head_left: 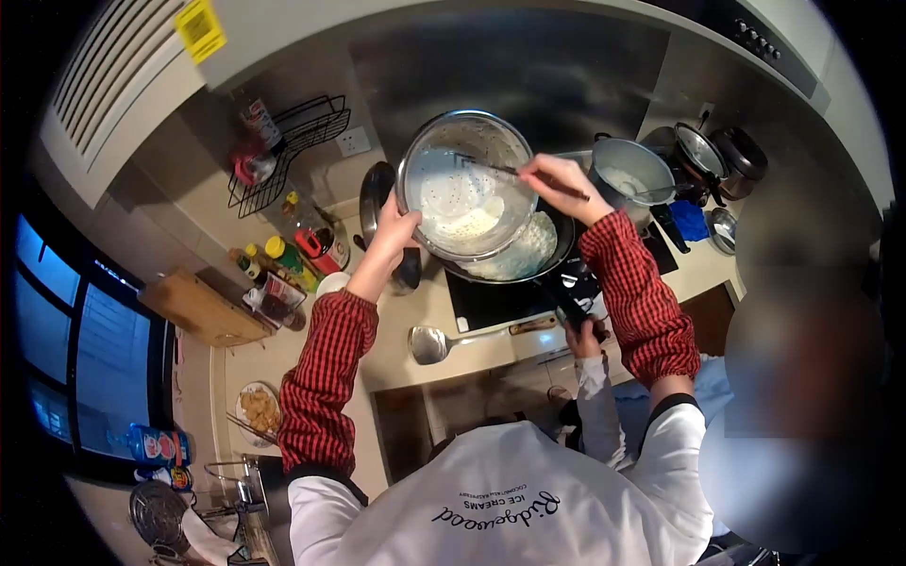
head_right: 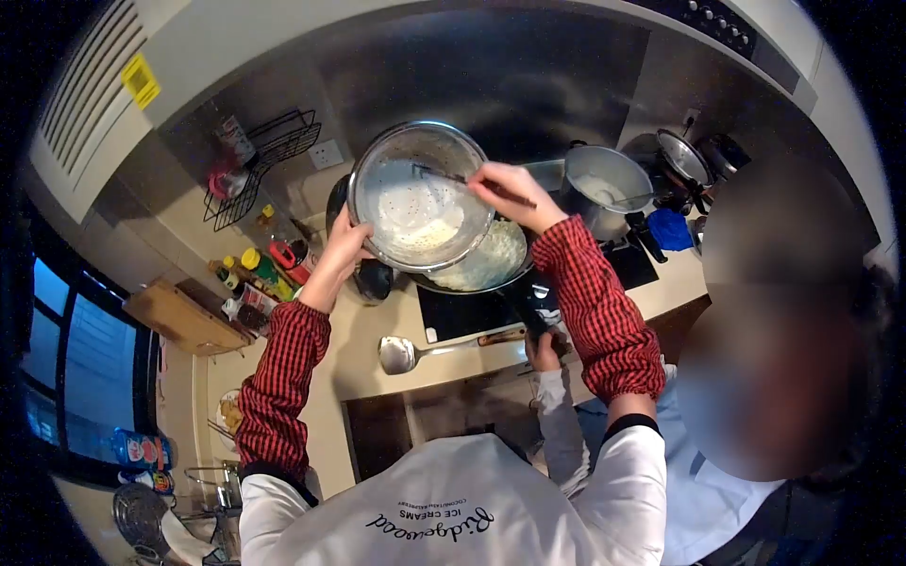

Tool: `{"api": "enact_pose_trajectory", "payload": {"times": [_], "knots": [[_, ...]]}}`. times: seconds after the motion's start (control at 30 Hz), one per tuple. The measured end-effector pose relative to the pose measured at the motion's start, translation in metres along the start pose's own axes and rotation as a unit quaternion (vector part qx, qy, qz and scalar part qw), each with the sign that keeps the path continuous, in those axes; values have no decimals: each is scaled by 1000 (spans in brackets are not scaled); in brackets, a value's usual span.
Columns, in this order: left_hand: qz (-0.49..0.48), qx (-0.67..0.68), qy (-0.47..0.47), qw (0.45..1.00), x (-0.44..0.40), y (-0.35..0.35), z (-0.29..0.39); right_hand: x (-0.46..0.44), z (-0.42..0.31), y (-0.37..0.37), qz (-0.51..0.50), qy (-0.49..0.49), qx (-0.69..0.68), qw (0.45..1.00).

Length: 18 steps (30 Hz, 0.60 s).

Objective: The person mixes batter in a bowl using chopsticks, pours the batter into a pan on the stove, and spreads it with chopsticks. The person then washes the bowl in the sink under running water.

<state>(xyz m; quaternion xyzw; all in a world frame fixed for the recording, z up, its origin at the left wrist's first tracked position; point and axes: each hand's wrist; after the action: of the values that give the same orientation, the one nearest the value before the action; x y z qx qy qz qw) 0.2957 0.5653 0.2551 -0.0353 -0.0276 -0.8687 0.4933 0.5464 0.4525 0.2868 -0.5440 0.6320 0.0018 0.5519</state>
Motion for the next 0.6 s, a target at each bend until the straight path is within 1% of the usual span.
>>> {"api": "enact_pose_trajectory", "payload": {"times": [0.03,0.07,0.1,0.13,0.17,0.2,0.23,0.27,0.33,0.37,0.4,0.47,0.5,0.53,0.57,0.6], "knots": [[-3,-2,3,1000,-13,6,-2,4,10,1,-24,-34,-9,999],[-5,-4,4,1000,-26,9,-6,10,17,2,-61,-11,-14,998],[-7,-39,-3,999,-42,7,-14,13,19,1,-67,25,-9,997],[-8,-40,-5,999,-60,6,-27,15,21,1,-73,61,-5,995],[18,-118,33,992,-80,5,-40,19,31,2,-71,62,-5,996],[43,-195,74,977,-91,6,-45,24,45,7,-8,40,31,999],[24,-173,40,984,-93,10,-42,27,54,9,56,17,67,996],[22,-175,40,984,-95,14,-40,32,62,10,58,19,68,996],[18,-178,39,983,-95,22,-33,36,66,11,-107,98,27,989],[28,-164,5,986,-94,26,-30,39,68,12,-106,98,23,989],[27,-165,6,986,-98,26,-29,37,69,11,-104,98,23,989],[2,-195,-23,980,-108,24,-30,34,73,11,46,33,42,998],[1,-195,-24,981,-111,26,-31,31,76,13,78,-15,29,996],[-2,-188,2,982,-113,28,-31,34,82,16,77,-14,29,996],[-5,-180,28,983,-116,29,-31,38,89,18,3,-43,30,999],[-4,-180,31,983,-119,28,-30,37,91,18,-71,-73,33,994]]}}
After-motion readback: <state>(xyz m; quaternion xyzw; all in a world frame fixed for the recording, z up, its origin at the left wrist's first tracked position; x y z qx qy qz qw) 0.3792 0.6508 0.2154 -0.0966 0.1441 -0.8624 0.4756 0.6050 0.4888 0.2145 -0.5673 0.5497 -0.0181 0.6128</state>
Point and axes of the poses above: each hand's wrist, its own x-axis away from the middle knuckle, its own y-axis out of the palm, z = x × y, and after that the axes turned 9 degrees about -y, right-handed
